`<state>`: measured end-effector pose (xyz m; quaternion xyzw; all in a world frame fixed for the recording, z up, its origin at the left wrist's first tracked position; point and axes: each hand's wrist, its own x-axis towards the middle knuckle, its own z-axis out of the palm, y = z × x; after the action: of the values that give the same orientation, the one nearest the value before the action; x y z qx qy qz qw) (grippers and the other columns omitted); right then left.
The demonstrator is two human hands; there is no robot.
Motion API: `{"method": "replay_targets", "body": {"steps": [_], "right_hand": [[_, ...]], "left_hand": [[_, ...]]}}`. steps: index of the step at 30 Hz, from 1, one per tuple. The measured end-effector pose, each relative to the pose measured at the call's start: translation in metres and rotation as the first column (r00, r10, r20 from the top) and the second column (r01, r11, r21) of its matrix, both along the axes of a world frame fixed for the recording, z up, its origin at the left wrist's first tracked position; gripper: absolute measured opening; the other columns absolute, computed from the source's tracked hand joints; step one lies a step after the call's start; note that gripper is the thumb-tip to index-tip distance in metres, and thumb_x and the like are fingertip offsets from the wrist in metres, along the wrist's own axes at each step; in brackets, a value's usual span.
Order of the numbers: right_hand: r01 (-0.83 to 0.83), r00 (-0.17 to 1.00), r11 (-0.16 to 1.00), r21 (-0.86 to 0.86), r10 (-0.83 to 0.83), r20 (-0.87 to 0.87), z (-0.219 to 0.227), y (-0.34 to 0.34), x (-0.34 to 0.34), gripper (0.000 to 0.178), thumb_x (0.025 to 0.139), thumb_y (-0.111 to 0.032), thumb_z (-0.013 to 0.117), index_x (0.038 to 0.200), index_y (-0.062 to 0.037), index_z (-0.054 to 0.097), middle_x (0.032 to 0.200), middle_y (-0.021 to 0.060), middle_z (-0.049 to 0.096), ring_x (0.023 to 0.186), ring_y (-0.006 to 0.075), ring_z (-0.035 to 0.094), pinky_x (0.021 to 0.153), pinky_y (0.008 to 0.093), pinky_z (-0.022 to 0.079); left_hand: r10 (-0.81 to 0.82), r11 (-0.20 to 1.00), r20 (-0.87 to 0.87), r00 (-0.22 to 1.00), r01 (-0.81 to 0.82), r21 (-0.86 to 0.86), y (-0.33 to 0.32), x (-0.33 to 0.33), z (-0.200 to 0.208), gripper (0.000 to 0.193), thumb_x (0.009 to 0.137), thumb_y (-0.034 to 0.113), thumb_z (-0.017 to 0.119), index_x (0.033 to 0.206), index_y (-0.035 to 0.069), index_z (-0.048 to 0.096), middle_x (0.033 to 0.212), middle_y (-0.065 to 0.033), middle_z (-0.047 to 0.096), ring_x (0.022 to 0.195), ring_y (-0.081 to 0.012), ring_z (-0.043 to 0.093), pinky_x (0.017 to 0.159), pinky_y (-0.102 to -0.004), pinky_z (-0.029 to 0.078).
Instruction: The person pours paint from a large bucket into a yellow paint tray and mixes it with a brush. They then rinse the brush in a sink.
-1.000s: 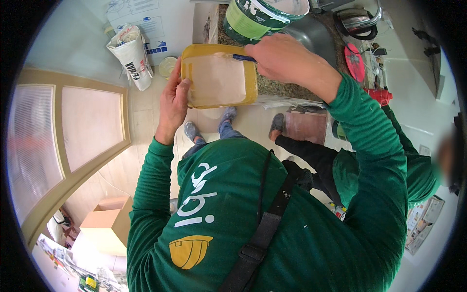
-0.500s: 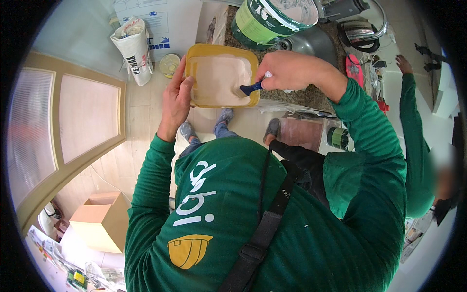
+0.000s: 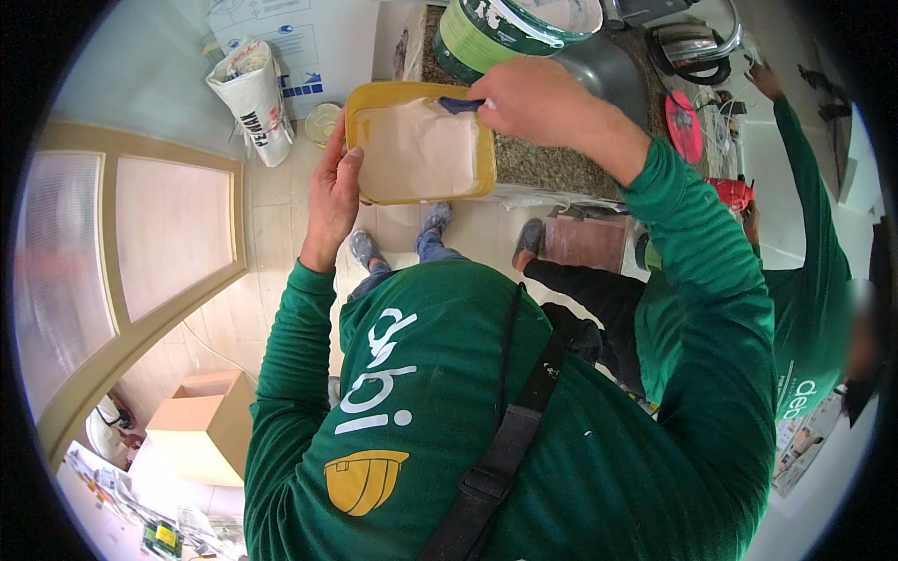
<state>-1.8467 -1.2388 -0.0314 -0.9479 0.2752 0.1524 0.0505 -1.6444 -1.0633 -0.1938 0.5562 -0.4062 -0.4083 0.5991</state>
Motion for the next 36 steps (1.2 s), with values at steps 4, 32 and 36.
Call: {"method": "replay_targets", "body": {"steps": [4, 32, 36], "right_hand": [[-0.051, 0.995, 0.998, 0.035, 0.048, 0.082, -0.002, 0.039, 0.001, 0.019, 0.081, -0.020, 0.066, 0.089, -0.0058, 0.075, 0.081, 0.0197, 0.073, 0.080, 0.0402, 0.073, 0.073, 0.0526, 0.059], [-0.020, 0.997, 0.995, 0.095, 0.026, -0.067, 0.002, 0.070, -0.011, 0.017, 0.085, -0.019, 0.064, 0.088, -0.0064, 0.075, 0.077, 0.0191, 0.070, 0.080, 0.0398, 0.072, 0.072, 0.0530, 0.056], [0.032, 0.992, 0.999, -0.037, -0.036, -0.124, 0.003, 0.047, -0.026, 0.016, 0.085, -0.019, 0.065, 0.089, -0.0069, 0.075, 0.077, 0.0190, 0.070, 0.080, 0.0403, 0.072, 0.075, 0.0527, 0.057]], "left_hand": [[-0.014, 1.000, -0.079, 0.997, 0.016, 0.027, 0.000, 0.000, -0.002, 0.062, 0.106, 0.018, 0.047, 0.163, 0.000, 0.032, 0.154, -0.0145, 0.052, 0.134, -0.0185, 0.054, 0.113, -0.0297, 0.041], [-0.022, 0.999, -0.098, 0.995, 0.024, 0.022, 0.001, -0.001, -0.004, 0.061, 0.106, 0.016, 0.048, 0.163, 0.001, 0.032, 0.153, -0.0136, 0.053, 0.133, -0.0170, 0.054, 0.113, -0.0305, 0.041], [-0.013, 1.000, -0.112, 0.994, 0.015, 0.021, 0.001, -0.002, -0.009, 0.062, 0.106, 0.016, 0.048, 0.163, 0.000, 0.032, 0.154, -0.0138, 0.053, 0.133, -0.0170, 0.054, 0.113, -0.0306, 0.041]]}}
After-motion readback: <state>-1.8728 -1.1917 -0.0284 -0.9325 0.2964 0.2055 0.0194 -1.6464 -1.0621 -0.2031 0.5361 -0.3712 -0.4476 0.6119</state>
